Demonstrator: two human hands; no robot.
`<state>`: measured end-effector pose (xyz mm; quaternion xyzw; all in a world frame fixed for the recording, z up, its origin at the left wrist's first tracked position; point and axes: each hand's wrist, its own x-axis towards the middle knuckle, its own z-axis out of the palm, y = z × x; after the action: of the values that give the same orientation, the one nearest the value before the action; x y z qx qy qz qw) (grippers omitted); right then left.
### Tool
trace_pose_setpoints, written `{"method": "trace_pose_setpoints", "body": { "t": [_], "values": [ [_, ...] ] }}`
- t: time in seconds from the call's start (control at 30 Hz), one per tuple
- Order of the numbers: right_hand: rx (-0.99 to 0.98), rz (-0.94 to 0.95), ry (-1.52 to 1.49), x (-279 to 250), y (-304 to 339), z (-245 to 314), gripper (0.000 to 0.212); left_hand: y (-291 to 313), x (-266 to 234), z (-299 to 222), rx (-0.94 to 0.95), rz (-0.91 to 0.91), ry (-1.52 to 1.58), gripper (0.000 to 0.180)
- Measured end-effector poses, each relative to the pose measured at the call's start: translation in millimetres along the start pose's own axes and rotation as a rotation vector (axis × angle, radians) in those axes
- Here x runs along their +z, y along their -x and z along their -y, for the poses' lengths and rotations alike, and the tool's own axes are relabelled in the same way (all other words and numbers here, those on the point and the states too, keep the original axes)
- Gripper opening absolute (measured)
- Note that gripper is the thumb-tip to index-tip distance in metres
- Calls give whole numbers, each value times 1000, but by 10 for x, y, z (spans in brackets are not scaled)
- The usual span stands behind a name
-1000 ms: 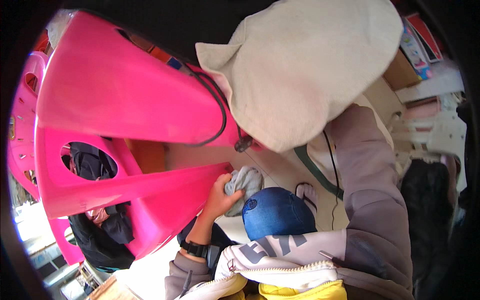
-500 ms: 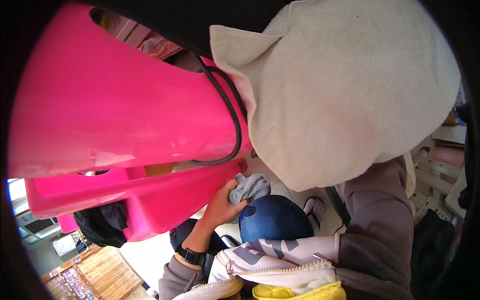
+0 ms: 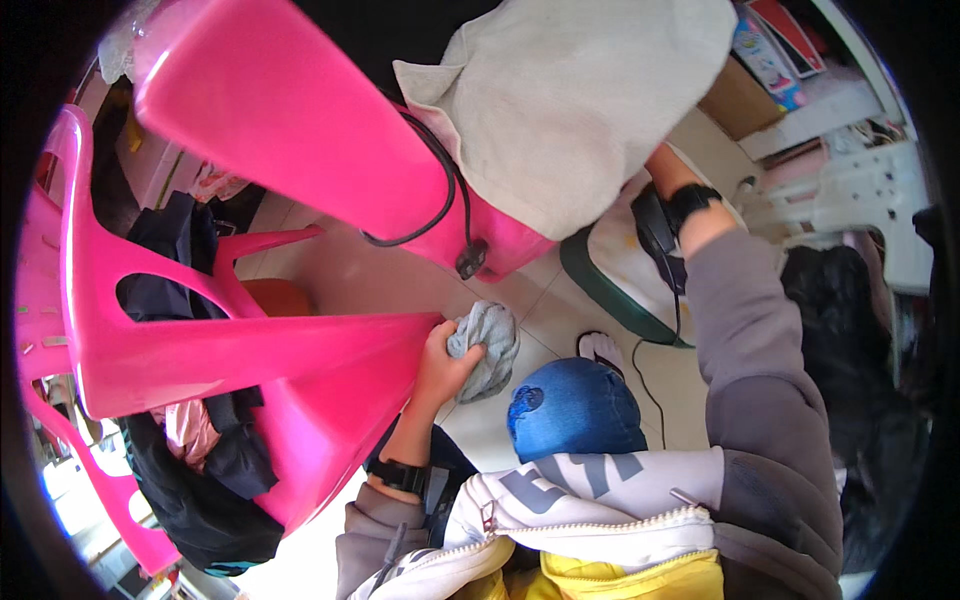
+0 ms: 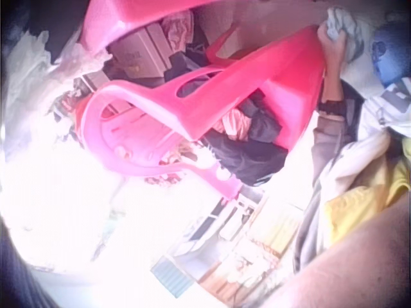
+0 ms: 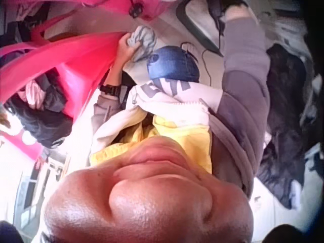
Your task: The person rinses and wrings a cloth at a sink, then walks into a bedroom and wipes a small table and a pink chair with the cloth. They also pick up and wipe a small cylindrical object and a round mirror before placing them back.
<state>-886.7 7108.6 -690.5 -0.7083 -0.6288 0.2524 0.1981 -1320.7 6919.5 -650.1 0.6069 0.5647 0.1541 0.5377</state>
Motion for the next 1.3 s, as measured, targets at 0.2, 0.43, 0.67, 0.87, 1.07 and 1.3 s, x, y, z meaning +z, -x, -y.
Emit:
{"method": "trace_pose_setpoints", "body": {
  "t": [0.2, 0.43, 0.67, 0.87, 1.07, 1.3],
  "values": [
    [195, -655, -386, -705, 1951, 313, 17, -236, 41, 157, 107, 10, 85, 33],
    [1070, -241, -665, -172, 3397, -69, 94, -272, 4, 199, 116, 57, 139, 28],
    [773, -242, -976, 184, 2536, 378, 53, -253, -7, 137, 13, 73, 270, 20],
    [604, -52, -1176, 544, 1149, 882, 67, -193, 11, -42, -42, 18, 241, 24],
    [469, 34, -1282, 631, 484, 817, 50, 390, 23, -418, -203, -119, 77, 34],
    [763, -122, -1191, 602, 964, 591, 40, 910, 321, -778, -413, -236, 335, 25]
  ]
}}
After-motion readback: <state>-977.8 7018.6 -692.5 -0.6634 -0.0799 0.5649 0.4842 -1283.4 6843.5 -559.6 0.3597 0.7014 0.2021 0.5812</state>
